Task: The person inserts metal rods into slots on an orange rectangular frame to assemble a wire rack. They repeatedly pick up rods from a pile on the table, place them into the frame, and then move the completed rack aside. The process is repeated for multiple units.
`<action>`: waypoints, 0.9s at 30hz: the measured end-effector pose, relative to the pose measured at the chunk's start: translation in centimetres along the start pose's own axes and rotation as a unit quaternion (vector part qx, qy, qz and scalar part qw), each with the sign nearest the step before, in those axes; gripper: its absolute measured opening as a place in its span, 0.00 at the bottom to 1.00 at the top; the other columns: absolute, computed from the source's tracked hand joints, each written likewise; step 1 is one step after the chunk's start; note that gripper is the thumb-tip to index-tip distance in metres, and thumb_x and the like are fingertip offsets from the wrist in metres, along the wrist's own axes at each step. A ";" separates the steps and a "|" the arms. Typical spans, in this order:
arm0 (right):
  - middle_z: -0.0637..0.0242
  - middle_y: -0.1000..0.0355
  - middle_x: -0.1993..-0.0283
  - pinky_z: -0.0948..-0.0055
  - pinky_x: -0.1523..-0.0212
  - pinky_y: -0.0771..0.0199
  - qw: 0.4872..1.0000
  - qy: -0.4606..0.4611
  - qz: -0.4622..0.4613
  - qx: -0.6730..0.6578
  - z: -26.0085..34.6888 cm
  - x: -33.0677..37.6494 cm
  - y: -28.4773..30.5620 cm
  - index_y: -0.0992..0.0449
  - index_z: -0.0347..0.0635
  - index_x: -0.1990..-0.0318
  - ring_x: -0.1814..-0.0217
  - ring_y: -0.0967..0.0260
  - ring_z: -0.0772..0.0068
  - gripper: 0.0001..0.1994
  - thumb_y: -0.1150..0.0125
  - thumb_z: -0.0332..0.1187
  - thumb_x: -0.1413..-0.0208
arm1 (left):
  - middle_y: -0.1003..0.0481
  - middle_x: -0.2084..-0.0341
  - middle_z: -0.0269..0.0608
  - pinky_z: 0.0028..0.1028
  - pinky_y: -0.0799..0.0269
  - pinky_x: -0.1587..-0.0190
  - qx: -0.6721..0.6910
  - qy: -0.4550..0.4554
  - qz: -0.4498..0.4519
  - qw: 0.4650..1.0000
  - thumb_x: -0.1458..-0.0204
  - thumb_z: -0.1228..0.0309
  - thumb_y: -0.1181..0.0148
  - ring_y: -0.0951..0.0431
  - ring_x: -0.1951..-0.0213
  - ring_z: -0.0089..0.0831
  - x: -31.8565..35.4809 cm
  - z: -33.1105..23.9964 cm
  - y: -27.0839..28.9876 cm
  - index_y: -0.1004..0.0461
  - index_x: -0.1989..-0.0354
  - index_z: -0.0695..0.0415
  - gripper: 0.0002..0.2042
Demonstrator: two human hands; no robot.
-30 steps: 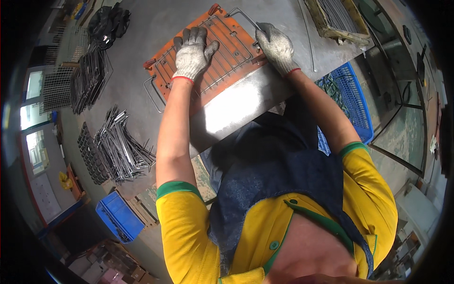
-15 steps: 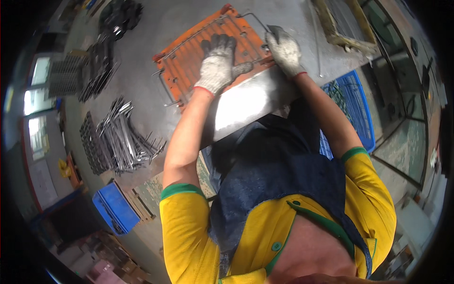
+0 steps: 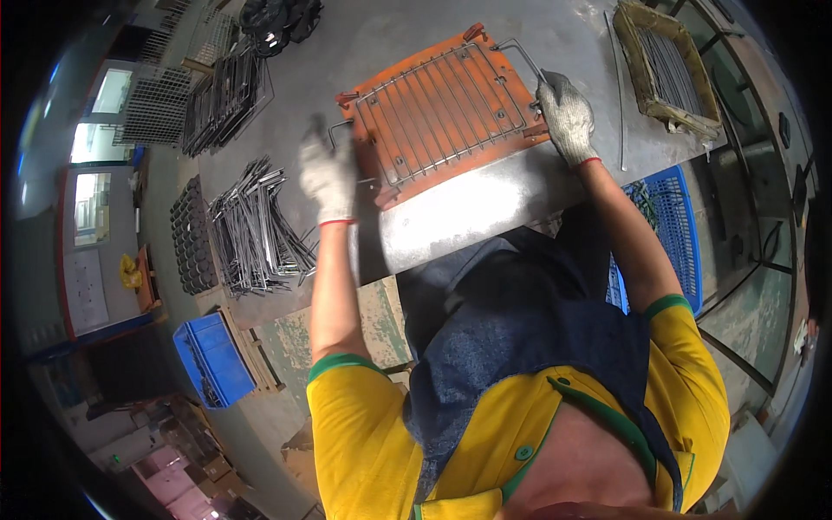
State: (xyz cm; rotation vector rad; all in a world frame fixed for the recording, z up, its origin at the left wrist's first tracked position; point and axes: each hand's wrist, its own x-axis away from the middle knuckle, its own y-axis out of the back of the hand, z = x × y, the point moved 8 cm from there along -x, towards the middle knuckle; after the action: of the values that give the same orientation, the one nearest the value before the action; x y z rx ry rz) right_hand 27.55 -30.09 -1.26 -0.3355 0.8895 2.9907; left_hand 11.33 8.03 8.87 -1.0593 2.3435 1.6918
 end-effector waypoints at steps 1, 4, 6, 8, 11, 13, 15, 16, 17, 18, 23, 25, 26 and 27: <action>0.59 0.20 0.63 0.60 0.54 0.26 1.000 0.013 -0.004 0.005 -0.1 0.1 0.0 0.27 0.45 0.44 0.60 0.21 0.58 0.20 0.50 0.48 0.35 | 0.24 0.48 0.49 0.41 0.27 0.49 -0.023 0.082 0.047 0.995 0.43 0.50 0.41 0.21 0.50 0.45 -0.5 3.0 0.5 0.33 0.36 0.56 0.31; 0.60 0.23 0.65 0.63 0.61 0.26 0.999 0.038 -0.020 0.003 1.0 0.3 0.5 0.27 0.42 0.46 0.66 0.22 0.62 0.19 0.50 0.46 0.34 | 0.19 0.58 0.51 0.41 0.27 0.50 0.099 0.161 0.170 0.967 0.44 0.49 0.42 0.20 0.53 0.48 0.6 8.5 -3.4 0.25 0.45 0.57 0.26; 0.56 0.22 0.59 0.60 0.55 0.26 1.000 0.001 0.008 0.012 1.4 0.3 0.7 0.27 0.44 0.45 0.59 0.22 0.56 0.20 0.51 0.47 0.34 | 0.19 0.59 0.52 0.41 0.28 0.51 0.022 0.155 0.218 0.963 0.43 0.50 0.44 0.20 0.52 0.47 1.6 8.3 -5.1 0.22 0.51 0.57 0.23; 0.54 0.22 0.56 0.58 0.51 0.26 0.999 0.004 0.003 0.039 1.9 0.5 1.1 0.27 0.45 0.45 0.55 0.23 0.52 0.20 0.51 0.48 0.34 | 0.20 0.67 0.44 0.33 0.26 0.56 0.097 0.209 0.213 0.949 0.41 0.54 0.43 0.19 0.60 0.38 2.4 7.2 -5.6 0.24 0.53 0.62 0.21; 0.52 0.22 0.56 0.55 0.51 0.27 0.989 0.110 -0.041 0.093 2.1 0.3 -0.1 0.27 0.44 0.45 0.54 0.24 0.48 0.22 0.53 0.49 0.34 | 0.24 0.74 0.40 0.29 0.26 0.64 0.330 0.301 0.210 0.870 0.40 0.59 0.43 0.19 0.63 0.32 5.1 5.4 -3.3 0.26 0.56 0.61 0.16; 0.51 0.22 0.58 0.55 0.53 0.26 0.986 0.138 -0.060 0.078 -0.4 0.1 0.5 0.27 0.43 0.45 0.57 0.23 0.49 0.21 0.52 0.48 0.34 | 0.24 0.73 0.40 0.31 0.26 0.63 0.267 0.167 0.204 0.927 0.40 0.58 0.44 0.19 0.63 0.33 5.1 6.1 -4.9 0.26 0.57 0.61 0.16; 0.51 0.21 0.61 0.56 0.57 0.24 0.997 0.072 -0.019 0.020 -0.2 0.2 0.0 0.26 0.41 0.47 0.61 0.22 0.51 0.20 0.51 0.47 0.35 | 0.23 0.72 0.43 0.34 0.27 0.61 0.170 0.056 0.191 0.965 0.40 0.56 0.45 0.19 0.62 0.36 5.5 6.3 -4.1 0.26 0.58 0.61 0.18; 0.51 0.21 0.63 0.56 0.60 0.24 1.000 -0.005 0.028 -0.008 0.8 0.5 0.4 0.26 0.41 0.49 0.64 0.21 0.52 0.19 0.50 0.46 0.35 | 0.24 0.68 0.47 0.38 0.27 0.59 0.122 0.047 0.205 0.970 0.41 0.60 0.46 0.20 0.60 0.42 6.3 5.3 -3.3 0.26 0.57 0.60 0.15; 0.52 0.21 0.65 0.57 0.62 0.23 1.000 -0.013 0.011 -0.003 -0.6 0.3 0.7 0.25 0.40 0.50 0.67 0.21 0.53 0.19 0.50 0.46 0.36 | 0.24 0.64 0.51 0.41 0.27 0.57 0.078 0.028 0.221 0.972 0.42 0.63 0.47 0.21 0.58 0.47 6.7 3.7 -2.8 0.27 0.56 0.59 0.13; 0.53 0.21 0.67 0.58 0.64 0.23 1.000 -0.022 -0.007 0.004 -2.0 -0.2 1.1 0.25 0.39 0.52 0.70 0.21 0.55 0.19 0.49 0.46 0.36 | 0.26 0.57 0.57 0.47 0.26 0.55 0.036 0.047 0.255 0.965 0.44 0.71 0.47 0.23 0.55 0.56 6.9 2.3 -2.1 0.27 0.54 0.56 0.11; 0.64 0.22 0.70 0.69 0.70 0.25 0.990 -0.080 0.005 -0.118 -1.0 2.8 1.2 0.24 0.37 0.52 0.74 0.24 0.73 0.14 0.44 0.39 0.36 | 0.22 0.68 0.55 0.45 0.24 0.61 -0.083 0.024 0.155 0.984 0.39 0.53 0.48 0.20 0.62 0.49 6.9 5.5 2.8 0.26 0.53 0.53 0.18; 0.64 0.22 0.70 0.69 0.71 0.25 0.995 -0.034 -0.009 -0.096 -1.9 2.5 1.2 0.25 0.38 0.51 0.75 0.24 0.73 0.14 0.45 0.39 0.35 | 0.22 0.70 0.52 0.43 0.23 0.64 -0.124 0.037 0.061 0.990 0.40 0.51 0.45 0.19 0.65 0.45 5.1 9.4 5.0 0.25 0.54 0.54 0.19; 0.64 0.22 0.70 0.70 0.72 0.25 0.996 -0.013 -0.018 -0.085 -2.1 2.6 1.3 0.25 0.38 0.51 0.75 0.24 0.73 0.14 0.45 0.39 0.35 | 0.22 0.70 0.50 0.42 0.23 0.67 -0.122 0.031 -0.004 0.992 0.41 0.51 0.44 0.19 0.67 0.43 4.2 11.8 6.8 0.25 0.56 0.54 0.19; 0.63 0.22 0.70 0.70 0.72 0.25 0.997 -0.016 -0.016 -0.069 -1.5 2.7 1.3 0.25 0.39 0.50 0.75 0.24 0.72 0.14 0.46 0.39 0.35 | 0.22 0.70 0.49 0.41 0.22 0.68 -0.207 0.032 -0.012 0.978 0.42 0.52 0.42 0.18 0.68 0.43 3.9 13.8 8.1 0.25 0.57 0.55 0.18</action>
State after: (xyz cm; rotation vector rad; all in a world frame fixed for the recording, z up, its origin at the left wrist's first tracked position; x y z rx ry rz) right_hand 25.13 -32.12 -2.35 -0.2984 0.6712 3.0247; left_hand -0.68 19.20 8.33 -1.2060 2.0465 2.2297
